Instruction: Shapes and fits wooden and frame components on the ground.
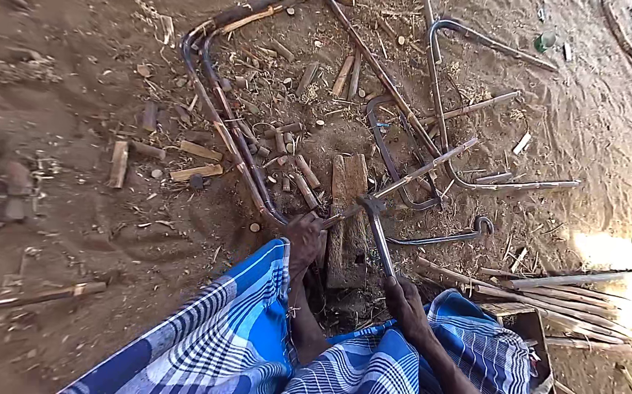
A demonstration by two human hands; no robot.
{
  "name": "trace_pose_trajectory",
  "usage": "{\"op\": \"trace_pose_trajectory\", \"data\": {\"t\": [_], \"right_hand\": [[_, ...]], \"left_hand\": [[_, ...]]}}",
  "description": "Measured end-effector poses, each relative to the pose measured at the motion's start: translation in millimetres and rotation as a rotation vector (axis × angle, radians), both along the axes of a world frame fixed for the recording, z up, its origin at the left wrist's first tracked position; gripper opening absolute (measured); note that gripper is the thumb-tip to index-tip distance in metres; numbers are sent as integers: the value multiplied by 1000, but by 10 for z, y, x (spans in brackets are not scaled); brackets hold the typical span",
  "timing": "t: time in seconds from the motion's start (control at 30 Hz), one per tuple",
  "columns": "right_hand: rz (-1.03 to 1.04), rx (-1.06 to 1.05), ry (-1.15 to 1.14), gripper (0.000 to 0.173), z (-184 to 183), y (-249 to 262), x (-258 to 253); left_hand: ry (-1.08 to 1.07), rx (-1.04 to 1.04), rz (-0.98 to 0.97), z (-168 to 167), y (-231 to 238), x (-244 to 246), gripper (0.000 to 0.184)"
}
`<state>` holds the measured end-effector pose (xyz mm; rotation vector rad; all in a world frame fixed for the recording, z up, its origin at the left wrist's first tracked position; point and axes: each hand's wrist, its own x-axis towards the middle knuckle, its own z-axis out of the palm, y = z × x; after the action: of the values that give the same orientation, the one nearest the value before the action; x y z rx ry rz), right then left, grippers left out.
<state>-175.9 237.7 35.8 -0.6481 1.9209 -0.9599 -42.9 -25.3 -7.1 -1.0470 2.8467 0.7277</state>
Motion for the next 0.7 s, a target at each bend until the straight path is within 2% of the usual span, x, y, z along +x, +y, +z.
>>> {"op": "trace_pose_trajectory", "data": {"t": [0.13, 0.27, 0.3, 0.33, 0.37, 0.4, 0.43, 0.47, 0.53, 0.57, 0.6, 0.63, 0.7], "right_hand": [[54, 116, 59, 65, 7, -24, 58], [52, -224, 142, 65, 93, 10, 123], [81, -193, 210, 66, 7, 43, 128], [115, -52, 251, 67, -71, 83, 119], [131, 154, 199, 67, -92, 71, 74], [110, 268, 146, 68, -86, 3, 14], [70, 275, 116, 68, -3, -86, -18], [31, 184, 107, 66, 138, -135, -7], [-6, -171, 145, 64, 359, -62, 72], [-15, -323, 160, 61, 295, -43, 86], [-28, -383, 185, 59, 124, 2, 113], [27, -280, 278, 60, -22, 49, 137], [139, 122, 204, 66, -133, -19, -14]], "left_hand": [[20, -12, -12, -12, 22, 10, 21], [3, -43, -29, -11, 50, 38, 21], [1, -42, -22, -15, 59, 40, 21], [-3, -39, -19, -15, 75, 37, 21], [-6, -41, -12, -13, 95, 19, 22], [3, -65, 1, -17, 93, -14, 22], [3, -75, 6, -16, 64, -32, 22], [0, -62, 0, -19, 25, -27, 23], [9, -56, -20, -54, 55, 18, 23], [20, -59, -19, -65, 66, 20, 22], [23, -67, -15, -55, 61, 20, 22], [12, -59, -16, -23, 85, 34, 23], [9, -42, 15, 36, 86, -28, 21]]}}
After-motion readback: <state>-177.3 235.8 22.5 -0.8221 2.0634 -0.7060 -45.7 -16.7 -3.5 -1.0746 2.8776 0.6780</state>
